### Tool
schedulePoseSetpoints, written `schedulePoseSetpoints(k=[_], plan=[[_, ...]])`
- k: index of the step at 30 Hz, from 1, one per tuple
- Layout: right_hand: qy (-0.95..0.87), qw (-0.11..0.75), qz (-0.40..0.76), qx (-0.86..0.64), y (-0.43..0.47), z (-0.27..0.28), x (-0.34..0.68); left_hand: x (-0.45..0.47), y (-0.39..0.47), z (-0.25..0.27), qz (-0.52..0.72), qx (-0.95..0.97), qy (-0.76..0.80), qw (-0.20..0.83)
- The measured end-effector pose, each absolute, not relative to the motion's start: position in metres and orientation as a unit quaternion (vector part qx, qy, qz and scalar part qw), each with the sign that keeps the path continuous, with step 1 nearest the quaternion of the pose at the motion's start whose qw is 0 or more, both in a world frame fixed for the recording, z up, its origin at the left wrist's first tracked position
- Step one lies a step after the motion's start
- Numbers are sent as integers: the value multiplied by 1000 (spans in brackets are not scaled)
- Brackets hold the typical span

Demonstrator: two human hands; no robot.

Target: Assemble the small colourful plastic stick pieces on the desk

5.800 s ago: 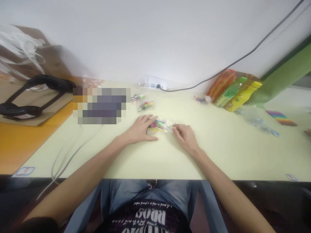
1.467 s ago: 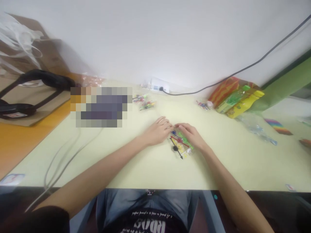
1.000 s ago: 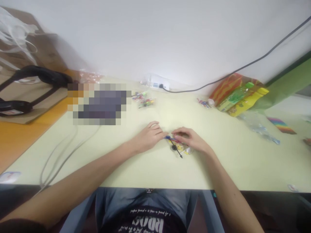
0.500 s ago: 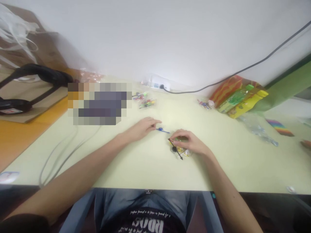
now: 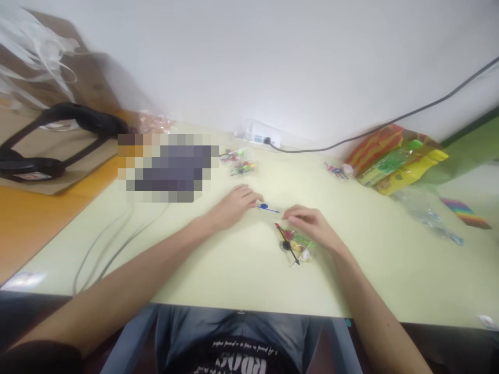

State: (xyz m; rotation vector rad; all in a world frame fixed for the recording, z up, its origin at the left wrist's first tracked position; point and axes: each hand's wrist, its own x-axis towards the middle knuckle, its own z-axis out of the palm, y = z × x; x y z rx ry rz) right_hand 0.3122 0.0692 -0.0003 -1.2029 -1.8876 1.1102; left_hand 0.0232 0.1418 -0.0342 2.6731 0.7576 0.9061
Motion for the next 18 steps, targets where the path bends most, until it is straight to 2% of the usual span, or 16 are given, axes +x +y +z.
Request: schedulePoseSetpoints(k=[4,9,15,18], plan=[[-716,337,354,-498,88,10,305,24,127,-24,355,879,297,111],[-771,320,319,-449,100,15,275,25,116,-15,385,850,331,142],[-843,325,156,-398,89,-6,268,27,113,-15,421,797,318,294],[-856,339,125,-371,85,-8,275,31,110,-11,374,791,296,384]])
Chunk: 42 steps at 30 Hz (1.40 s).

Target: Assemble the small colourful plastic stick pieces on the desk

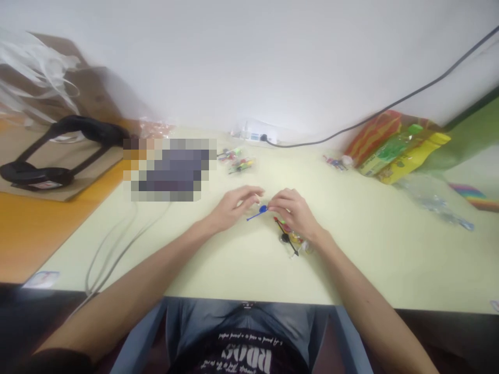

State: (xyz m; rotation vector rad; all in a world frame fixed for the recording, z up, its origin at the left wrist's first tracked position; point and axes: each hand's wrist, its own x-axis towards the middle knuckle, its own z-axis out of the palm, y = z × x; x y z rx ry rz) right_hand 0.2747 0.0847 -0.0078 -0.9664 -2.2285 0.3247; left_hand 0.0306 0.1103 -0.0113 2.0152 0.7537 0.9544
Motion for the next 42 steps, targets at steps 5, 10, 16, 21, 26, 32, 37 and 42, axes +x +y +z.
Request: schedulePoseSetpoints(k=[5,10,16,21,26,32,37,42], plan=[[-842,363,98,-387,84,-5,276,37,103,-8,326,771,262,480],[-796,403,119,-436,80,-2,271,39,104,-10,423,738,295,434],[-840,306,161,-418,77,0,264,41,103,-12,469,718,310,411],[-851,308,131,-405,76,-1,262,42,101,-10,445,750,295,391],[-858,306,106,-398,75,1,263,42,100,-10,439,750,312,383],[-858,297,62,-414,70,6,259,44,99,-10,436,762,304,369],[-847,288,3,-447,67,9,253,49,101,-8,461,750,304,364],[-821,278,-18,-498,61,9,239,44,102,-6,457,764,296,346]])
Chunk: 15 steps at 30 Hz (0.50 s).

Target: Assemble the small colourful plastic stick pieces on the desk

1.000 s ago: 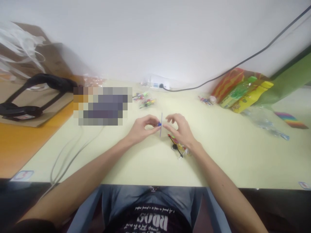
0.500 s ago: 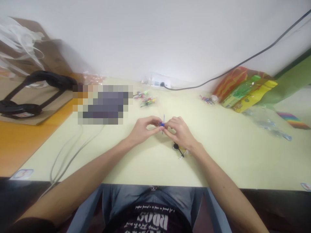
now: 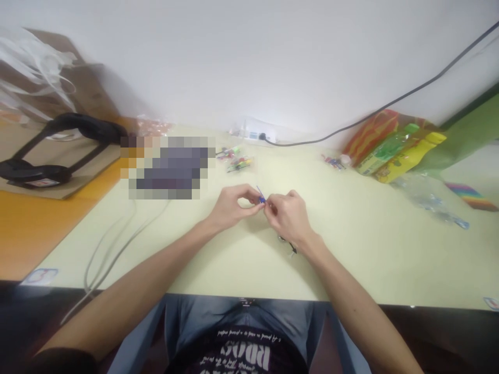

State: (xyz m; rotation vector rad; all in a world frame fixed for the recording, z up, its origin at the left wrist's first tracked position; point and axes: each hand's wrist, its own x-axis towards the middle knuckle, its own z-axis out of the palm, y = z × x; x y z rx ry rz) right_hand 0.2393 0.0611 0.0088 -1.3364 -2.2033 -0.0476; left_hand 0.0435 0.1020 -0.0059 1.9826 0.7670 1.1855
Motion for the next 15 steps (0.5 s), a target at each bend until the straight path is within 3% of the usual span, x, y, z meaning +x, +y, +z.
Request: schedulePoseSetpoints(k=[5,9,12,15], plan=[[-834,241,-80,-490,59,13,234,32,97,0,454,789,294,291],[-756,287,-122,-575,67,28,266,18,99,0,455,824,278,191],[-686,303,-15,-662,64,44,284,5,106,-2,451,818,304,189],[-735,210,91,-638,47,49,269,-4,110,-2,399,830,307,242]])
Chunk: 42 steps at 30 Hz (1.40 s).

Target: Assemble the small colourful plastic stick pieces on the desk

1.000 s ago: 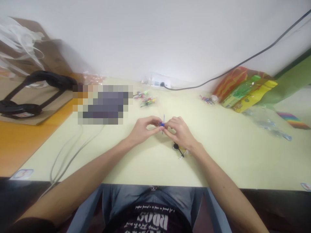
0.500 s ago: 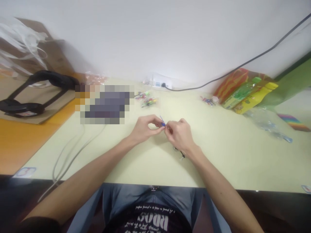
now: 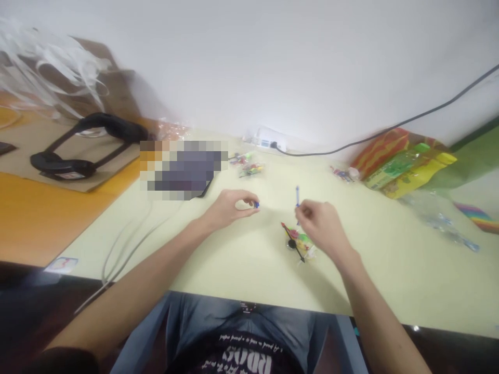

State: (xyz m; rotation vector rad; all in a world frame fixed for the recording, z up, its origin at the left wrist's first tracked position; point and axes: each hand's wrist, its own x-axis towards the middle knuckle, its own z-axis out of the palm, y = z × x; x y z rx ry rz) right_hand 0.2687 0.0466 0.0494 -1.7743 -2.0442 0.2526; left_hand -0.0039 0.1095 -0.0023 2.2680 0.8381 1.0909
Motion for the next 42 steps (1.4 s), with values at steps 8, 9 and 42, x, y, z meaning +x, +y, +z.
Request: schedulePoseSetpoints(k=[8,9,42], plan=[[-825,-7,18,-565,14,20,188,-28,84,-11,248,895,273,250],[-828,-13,20,-560,14,18,185,-31,81,-13,246,898,273,241],[-738,187,15,-649,-54,-2,272,-11,70,-18,233,922,237,201]])
